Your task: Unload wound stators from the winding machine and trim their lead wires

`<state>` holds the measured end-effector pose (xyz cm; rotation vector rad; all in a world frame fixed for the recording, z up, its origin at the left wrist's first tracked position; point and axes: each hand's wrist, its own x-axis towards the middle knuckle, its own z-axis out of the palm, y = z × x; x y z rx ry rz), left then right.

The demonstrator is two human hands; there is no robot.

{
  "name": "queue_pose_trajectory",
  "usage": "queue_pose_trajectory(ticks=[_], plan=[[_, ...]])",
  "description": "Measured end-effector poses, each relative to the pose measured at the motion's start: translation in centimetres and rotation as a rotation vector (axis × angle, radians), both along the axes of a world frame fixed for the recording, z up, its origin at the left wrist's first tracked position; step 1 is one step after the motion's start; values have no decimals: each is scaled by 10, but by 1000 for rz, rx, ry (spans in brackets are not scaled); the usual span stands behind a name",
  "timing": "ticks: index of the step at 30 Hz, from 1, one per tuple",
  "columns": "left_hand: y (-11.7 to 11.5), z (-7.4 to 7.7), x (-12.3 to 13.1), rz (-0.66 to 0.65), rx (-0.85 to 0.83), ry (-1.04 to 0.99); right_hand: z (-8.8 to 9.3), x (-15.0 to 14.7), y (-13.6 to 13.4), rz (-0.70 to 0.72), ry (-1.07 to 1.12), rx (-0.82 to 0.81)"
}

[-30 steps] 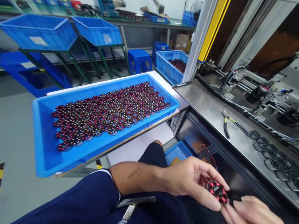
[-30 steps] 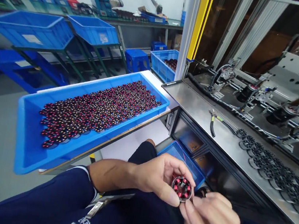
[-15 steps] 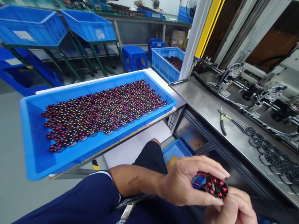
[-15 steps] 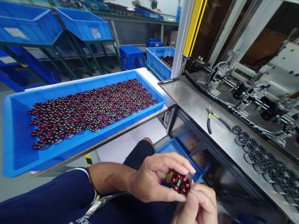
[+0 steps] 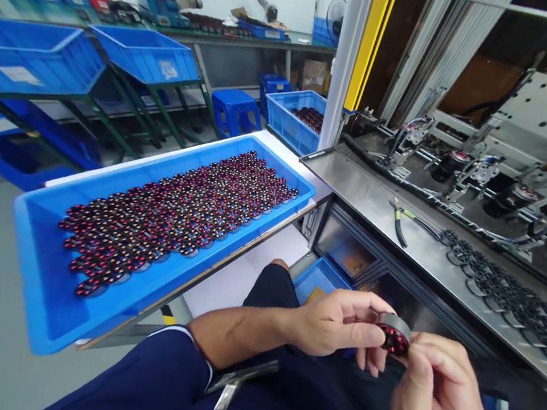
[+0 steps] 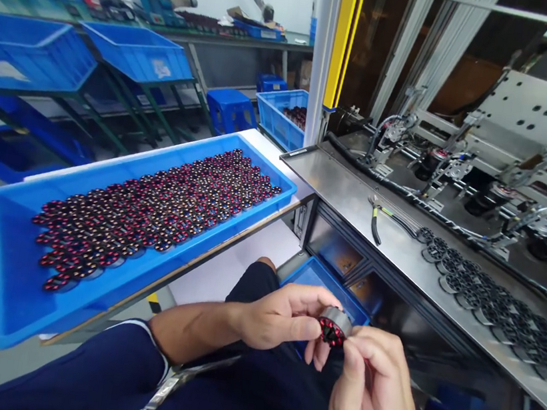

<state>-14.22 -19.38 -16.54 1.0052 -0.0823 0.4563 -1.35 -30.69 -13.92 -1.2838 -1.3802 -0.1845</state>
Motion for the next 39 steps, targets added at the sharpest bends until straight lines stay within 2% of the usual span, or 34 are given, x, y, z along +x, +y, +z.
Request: queue_pose_trajectory(ticks=[3, 6, 10, 13, 15, 17, 21, 23, 25, 27, 30, 32, 34, 36, 39], plan=[[0, -3, 4, -24, -45, -32, 4, 2, -1, -7, -42, -20], [0, -1, 5, -41, -120, -52, 8, 2, -1, -52, -38, -40], [-3, 11, 3, 94, -206, -98, 10, 1, -4, -58, 97, -104], [-4, 16, 1, 171, -257, -141, 11, 1, -6, 21, 190, -149], [-4, 15, 1, 186, -284, -134, 13, 4, -9, 70, 148, -135], [-3, 11, 3, 115, -239, -72, 15, 9, -11, 101, 35, -112], [-4, -1, 8, -196, -73, 20, 21, 19, -16, 109, -184, -113], [-8, -3, 11, -207, -80, -19, 22, 19, -17, 59, -225, -122], [-12, -3, 12, -117, -82, -45, 21, 14, -17, -2, -178, -110], [-15, -1, 13, 76, 20, -26, 16, 8, -15, -31, -26, -87], [-15, -1, 11, 473, 379, -30, 6, -1, -13, -26, 344, -140], [-13, -2, 9, 660, 616, -70, 0, -3, -11, 8, 593, -231], [-10, -2, 8, 748, 766, -106, -5, -3, -9, 81, 806, -299], [-9, -2, 6, 787, 846, -133, -10, -1, -7, 169, 964, -330], [-8, 0, 4, 827, 884, -164, -16, 1, -4, 216, 1050, -349]])
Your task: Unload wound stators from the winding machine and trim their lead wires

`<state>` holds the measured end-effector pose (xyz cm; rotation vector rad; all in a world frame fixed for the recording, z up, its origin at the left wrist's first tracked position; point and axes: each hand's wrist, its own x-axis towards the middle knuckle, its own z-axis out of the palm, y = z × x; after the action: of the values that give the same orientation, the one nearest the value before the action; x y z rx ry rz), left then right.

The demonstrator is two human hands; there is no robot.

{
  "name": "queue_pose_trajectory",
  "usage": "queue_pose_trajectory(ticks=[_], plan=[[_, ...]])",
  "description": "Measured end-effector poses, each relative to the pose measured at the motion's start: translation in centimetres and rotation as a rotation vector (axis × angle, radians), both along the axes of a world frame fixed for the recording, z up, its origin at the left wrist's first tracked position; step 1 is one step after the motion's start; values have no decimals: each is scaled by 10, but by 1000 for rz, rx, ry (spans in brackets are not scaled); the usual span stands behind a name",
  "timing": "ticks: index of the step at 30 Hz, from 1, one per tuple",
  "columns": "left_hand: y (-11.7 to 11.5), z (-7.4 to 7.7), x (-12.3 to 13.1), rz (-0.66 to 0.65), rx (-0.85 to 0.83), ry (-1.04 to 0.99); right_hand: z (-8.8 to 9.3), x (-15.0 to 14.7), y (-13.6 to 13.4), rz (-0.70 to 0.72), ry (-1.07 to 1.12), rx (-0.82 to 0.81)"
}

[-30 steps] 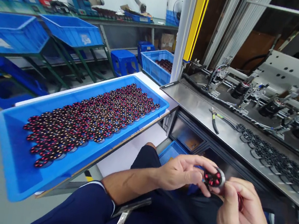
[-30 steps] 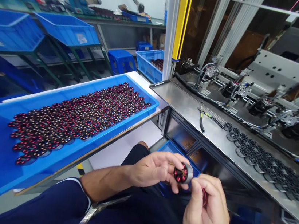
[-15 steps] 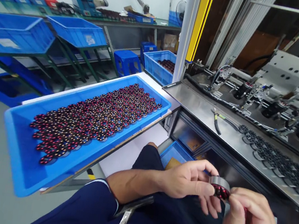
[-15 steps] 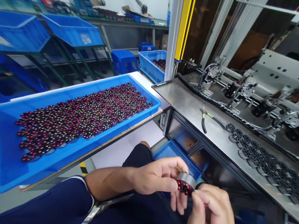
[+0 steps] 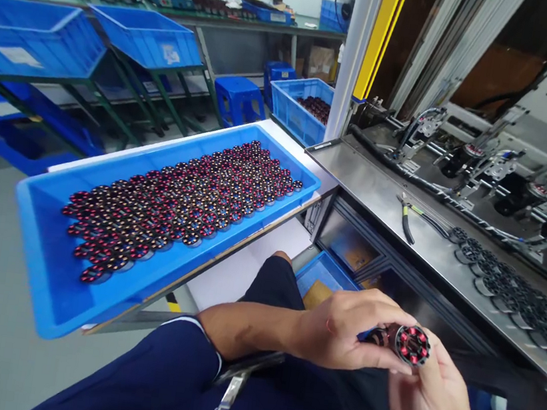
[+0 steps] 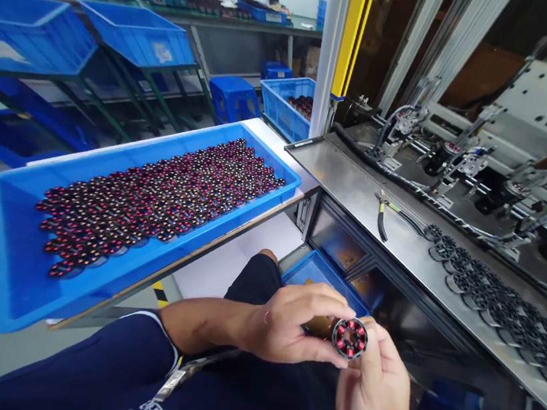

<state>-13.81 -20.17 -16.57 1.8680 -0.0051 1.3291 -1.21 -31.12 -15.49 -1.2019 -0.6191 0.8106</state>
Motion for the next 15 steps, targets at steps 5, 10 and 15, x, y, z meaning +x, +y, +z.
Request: queue_pose_trajectory(ticks=[5, 10, 15], plan=[[1, -1, -2, -26, -51, 75, -4, 0, 1, -10, 20, -14], [4, 1, -3, -29, -6, 28, 3, -4, 3, -22, 31, -23], [8, 3, -5, -218, -112, -21, 14, -8, 2, -52, -106, -13]])
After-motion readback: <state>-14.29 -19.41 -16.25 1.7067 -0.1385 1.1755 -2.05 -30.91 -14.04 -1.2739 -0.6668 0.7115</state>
